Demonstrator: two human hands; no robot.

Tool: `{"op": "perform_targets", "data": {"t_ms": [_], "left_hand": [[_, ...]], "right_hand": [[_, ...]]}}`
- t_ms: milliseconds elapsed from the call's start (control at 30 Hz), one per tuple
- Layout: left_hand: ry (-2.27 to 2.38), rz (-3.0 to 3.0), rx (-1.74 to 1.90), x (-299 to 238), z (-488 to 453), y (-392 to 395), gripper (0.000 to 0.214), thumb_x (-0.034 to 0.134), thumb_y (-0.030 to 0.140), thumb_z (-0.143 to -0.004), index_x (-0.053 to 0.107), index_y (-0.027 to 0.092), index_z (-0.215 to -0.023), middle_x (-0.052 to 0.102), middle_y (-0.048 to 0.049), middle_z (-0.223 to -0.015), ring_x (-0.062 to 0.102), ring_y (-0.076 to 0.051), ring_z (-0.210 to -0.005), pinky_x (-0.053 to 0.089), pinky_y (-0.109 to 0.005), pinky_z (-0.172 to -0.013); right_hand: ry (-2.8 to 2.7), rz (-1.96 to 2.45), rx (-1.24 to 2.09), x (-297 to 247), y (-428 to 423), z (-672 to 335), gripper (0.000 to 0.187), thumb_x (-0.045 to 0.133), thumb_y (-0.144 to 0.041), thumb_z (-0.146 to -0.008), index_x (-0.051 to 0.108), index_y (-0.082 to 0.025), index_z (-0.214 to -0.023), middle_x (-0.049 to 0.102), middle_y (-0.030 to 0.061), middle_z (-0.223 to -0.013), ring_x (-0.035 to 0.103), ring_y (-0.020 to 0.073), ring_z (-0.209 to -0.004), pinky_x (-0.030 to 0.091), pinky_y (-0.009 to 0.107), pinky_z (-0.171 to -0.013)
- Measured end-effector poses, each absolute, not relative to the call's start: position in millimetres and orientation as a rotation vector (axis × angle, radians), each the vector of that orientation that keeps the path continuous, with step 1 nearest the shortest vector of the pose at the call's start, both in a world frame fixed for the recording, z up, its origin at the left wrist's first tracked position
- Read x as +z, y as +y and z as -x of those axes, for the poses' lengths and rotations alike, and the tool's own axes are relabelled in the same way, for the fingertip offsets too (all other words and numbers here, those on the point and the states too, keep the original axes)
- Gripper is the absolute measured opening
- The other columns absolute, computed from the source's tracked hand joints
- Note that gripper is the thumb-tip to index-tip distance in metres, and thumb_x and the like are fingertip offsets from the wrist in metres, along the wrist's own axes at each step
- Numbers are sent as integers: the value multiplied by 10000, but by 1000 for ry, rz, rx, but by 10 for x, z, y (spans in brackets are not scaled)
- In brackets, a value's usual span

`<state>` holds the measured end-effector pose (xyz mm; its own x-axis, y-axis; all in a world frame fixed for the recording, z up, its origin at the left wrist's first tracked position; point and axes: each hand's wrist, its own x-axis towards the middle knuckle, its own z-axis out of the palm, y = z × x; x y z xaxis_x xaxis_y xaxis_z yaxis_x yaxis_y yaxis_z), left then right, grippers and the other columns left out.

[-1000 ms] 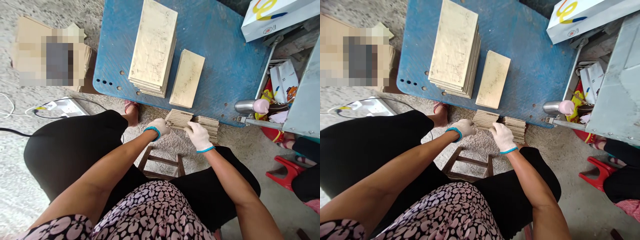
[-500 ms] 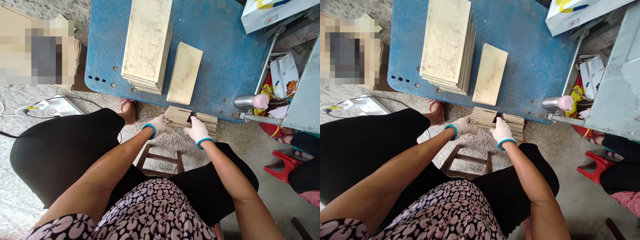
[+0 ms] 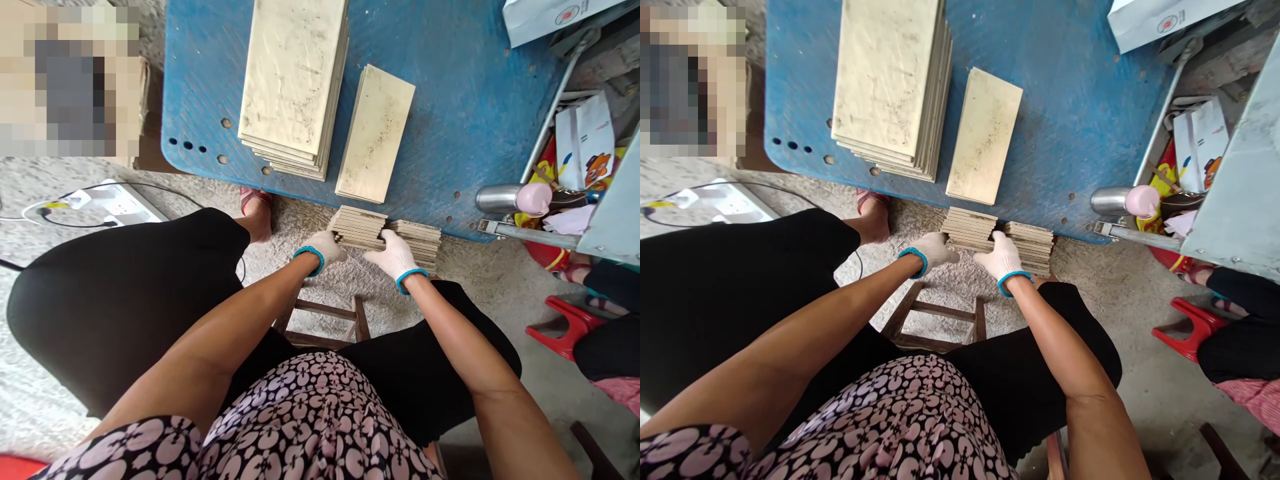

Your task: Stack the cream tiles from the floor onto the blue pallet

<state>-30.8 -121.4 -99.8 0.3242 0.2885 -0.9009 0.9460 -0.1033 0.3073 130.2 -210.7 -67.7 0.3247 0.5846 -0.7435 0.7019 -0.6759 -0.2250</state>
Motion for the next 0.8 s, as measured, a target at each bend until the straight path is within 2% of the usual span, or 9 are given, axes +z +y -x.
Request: {"op": "perform_targets", "data": {"t_ms": [67,167,433,567,800], "left_hand": [[1176,-1608,-844,-1004,279,-1237,617,708,388,-693,647,179,-1270,696,-121,-1137,668,-272,-1042,523,-241,-834],[1203,-1562,-846,-1022,239,-1258,614,736,384,-674,662,177,-1248,703,-122,-1116,675,-273,-1032,518,-228,-851],[1216,-1555,-832,-1017,211,-1293,582,715,423,-689,675,173,-1213,692,-135,-1136,672,-288,-1035,523,-257,-857],[1214,-1531,-729,-1021,275,-1306,600,706,402,-711,640,195,-1271,702,-90,-1129,674,-257,-1023,520,-241,-854],[1172,-1464,-610,-996,425,-1277,544,723,391,-719,679,214,-1231,731,-33,-1033,686,-214,-937,519,-218,-795]], "right_hand": [[1107,-2433,-1308,-715,-2115,-1278,507,729,-386,-701,613,-172,-1146,693,133,-1091,673,279,-969,528,366,-829],[1079,-2481,-1413,-776,-2109,-1271,472,719,-333,-710,628,-182,-1148,715,100,-1084,679,255,-992,526,338,-860],[1088,-2547,-1398,-759,-2049,-1272,353,732,-272,-664,734,-160,-999,749,92,-972,695,271,-967,535,329,-846],[1054,-2596,-1510,-751,-2066,-1275,339,753,-300,-654,757,-173,-969,756,66,-892,708,254,-897,551,314,-795],[1010,-2617,-1530,-767,-2044,-1222,308,778,-317,-644,751,-154,-904,755,85,-922,710,263,-915,548,365,-858]]}}
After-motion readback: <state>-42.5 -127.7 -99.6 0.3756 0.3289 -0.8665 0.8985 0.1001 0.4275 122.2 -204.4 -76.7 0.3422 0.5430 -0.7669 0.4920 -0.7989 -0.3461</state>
